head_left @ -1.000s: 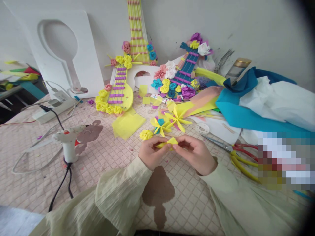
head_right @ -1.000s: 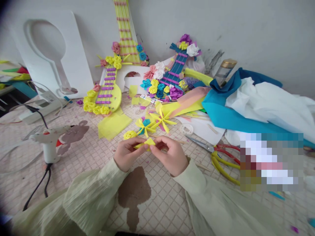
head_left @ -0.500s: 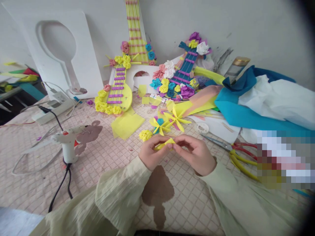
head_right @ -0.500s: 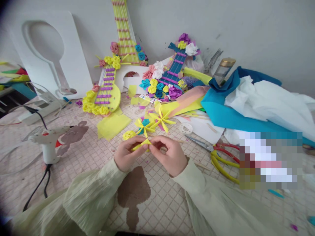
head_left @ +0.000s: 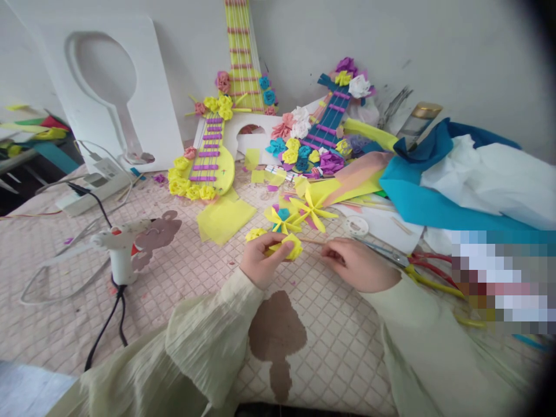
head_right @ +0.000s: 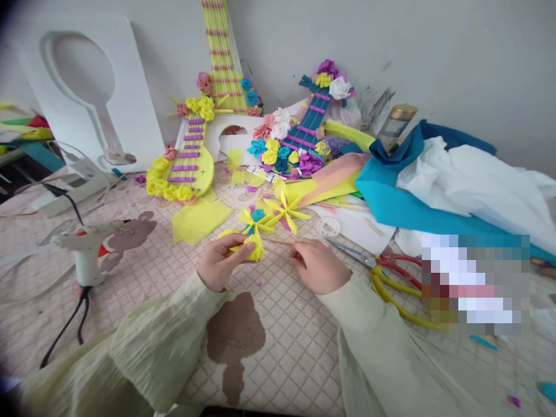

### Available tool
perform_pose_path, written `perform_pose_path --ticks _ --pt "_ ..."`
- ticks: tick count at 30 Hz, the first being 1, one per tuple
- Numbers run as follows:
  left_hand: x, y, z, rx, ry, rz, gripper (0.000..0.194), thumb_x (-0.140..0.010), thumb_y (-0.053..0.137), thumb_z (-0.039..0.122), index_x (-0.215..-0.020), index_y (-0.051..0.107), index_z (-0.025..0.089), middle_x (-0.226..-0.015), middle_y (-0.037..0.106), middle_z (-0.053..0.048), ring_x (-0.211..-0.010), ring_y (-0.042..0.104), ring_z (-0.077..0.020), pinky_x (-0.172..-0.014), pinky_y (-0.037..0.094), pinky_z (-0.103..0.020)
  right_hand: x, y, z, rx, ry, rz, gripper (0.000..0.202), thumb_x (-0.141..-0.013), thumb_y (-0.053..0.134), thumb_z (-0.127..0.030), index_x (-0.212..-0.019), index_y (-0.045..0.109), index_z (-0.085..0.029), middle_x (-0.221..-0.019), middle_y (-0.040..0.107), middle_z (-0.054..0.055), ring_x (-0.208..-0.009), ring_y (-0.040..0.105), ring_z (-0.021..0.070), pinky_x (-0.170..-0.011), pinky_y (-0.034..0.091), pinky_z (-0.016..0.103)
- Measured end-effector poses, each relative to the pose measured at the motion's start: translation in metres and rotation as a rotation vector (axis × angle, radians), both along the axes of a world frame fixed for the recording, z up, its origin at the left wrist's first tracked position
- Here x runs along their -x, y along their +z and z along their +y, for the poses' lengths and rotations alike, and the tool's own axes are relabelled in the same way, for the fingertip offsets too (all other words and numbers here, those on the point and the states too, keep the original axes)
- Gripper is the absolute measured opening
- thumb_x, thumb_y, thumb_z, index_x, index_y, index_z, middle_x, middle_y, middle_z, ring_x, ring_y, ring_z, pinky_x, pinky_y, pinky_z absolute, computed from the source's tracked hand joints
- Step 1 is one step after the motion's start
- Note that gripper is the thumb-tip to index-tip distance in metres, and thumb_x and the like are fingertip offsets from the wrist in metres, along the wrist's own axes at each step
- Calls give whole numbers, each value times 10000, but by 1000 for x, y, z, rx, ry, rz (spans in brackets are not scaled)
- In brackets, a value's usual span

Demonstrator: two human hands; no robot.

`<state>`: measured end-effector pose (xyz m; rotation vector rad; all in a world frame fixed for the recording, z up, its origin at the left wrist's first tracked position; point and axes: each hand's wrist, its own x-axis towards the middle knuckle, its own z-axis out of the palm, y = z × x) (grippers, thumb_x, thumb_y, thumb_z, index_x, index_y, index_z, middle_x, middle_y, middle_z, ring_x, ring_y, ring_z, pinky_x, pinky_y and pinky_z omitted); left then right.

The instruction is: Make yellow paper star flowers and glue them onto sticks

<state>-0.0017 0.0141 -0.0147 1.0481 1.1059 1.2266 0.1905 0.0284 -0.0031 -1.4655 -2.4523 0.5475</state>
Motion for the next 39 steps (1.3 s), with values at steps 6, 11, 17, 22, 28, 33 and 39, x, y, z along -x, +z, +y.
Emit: perform_pose_path --ticks 6,11,17,22,28,33,39 --pt "-1 2 -1 19 -13 49 245 -599 676 328 -709 600 122 -672 565 0 -565 563 -92 -522 545 -239 3 18 -7 4 -3 300 97 -823 374 -229 -855 461 -201 -706 578 9 -623 538 128 -598 419 252" --pt "-2 -2 -3 -62 -74 149 206 -646 632 274 -781 605 120 -678 577 -10 -540 550 -89 -537 533 -247 10 20 -12 35 62 299 101 -818 398 -251 -792 480 -198 -634 542 -16 -550 501 103 -530 391 218" --pt "-1 -3 -5 -263 -64 400 180 -692 600 253 -827 631 138 -765 649 -52 -672 591 -136 -599 497 -231 11 15 -11 77 26 295 106 -809 411 -264 -773 484 -195 -620 564 -11 -559 535 112 -539 410 231" --pt "0 -1 -7 -363 -101 546 158 -727 569 269 -805 639 151 -806 669 -78 -697 605 -153 -589 491 -245 14 15 -12 125 4 392 145 -801 439 -298 -837 535 -195 -760 628 25 -662 579 131 -586 447 241" --pt "2 -2 -9 -602 -173 611 149 -758 536 235 -844 637 168 -791 671 -67 -710 602 -146 -673 488 -283 18 13 -15 116 -15 425 226 -813 436 -350 -812 596 -191 -758 650 22 -660 576 136 -597 443 251" --pt "2 -1 -8 -690 -182 637 126 -755 537 199 -823 635 159 -744 663 -62 -697 590 -140 -675 481 -278 22 13 -17 138 -68 441 272 -805 444 -391 -774 621 -187 -753 658 21 -644 566 134 -555 429 243" --pt "1 1 -9 -685 -155 656 129 -761 530 209 -816 636 159 -751 671 -70 -693 590 -142 -666 484 -281 22 11 -17 125 -56 442 278 -795 459 -403 -776 633 -188 -731 650 21 -619 555 129 -531 419 241"
